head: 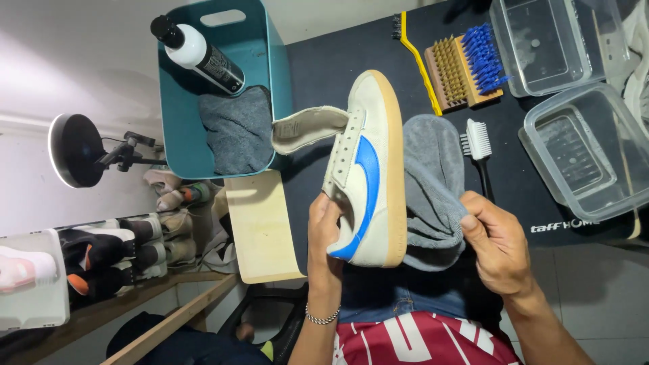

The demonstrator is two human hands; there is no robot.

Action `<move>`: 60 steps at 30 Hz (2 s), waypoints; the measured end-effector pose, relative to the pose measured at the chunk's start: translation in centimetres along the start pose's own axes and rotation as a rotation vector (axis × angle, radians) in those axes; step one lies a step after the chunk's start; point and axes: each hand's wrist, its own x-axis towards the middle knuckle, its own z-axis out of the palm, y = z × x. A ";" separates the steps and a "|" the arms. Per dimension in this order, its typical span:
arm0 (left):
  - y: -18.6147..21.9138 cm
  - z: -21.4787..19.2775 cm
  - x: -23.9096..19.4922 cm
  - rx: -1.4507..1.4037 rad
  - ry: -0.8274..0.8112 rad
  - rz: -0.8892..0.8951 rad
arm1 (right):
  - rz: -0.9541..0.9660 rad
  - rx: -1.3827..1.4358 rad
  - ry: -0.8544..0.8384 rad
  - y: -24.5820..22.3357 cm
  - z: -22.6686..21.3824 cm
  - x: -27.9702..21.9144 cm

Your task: The person removes a blue insole from a white sneaker and cleans it with a brush and cleaning solution. They then place the insole back into the shoe and wipe the shoe's exterior with a grey cloth.

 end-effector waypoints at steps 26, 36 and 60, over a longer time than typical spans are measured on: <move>0.5 0.6 -3.4 0.617 0.181 0.923 | 0.320 -0.207 -0.050 -2.8 2.2 0.7; -0.5 0.9 -3.5 0.646 0.237 1.022 | 0.516 -0.293 -0.086 -4.8 4.0 2.0; 0.5 0.7 -4.2 0.413 0.279 0.727 | -0.177 -0.284 0.084 -5.0 5.1 -0.9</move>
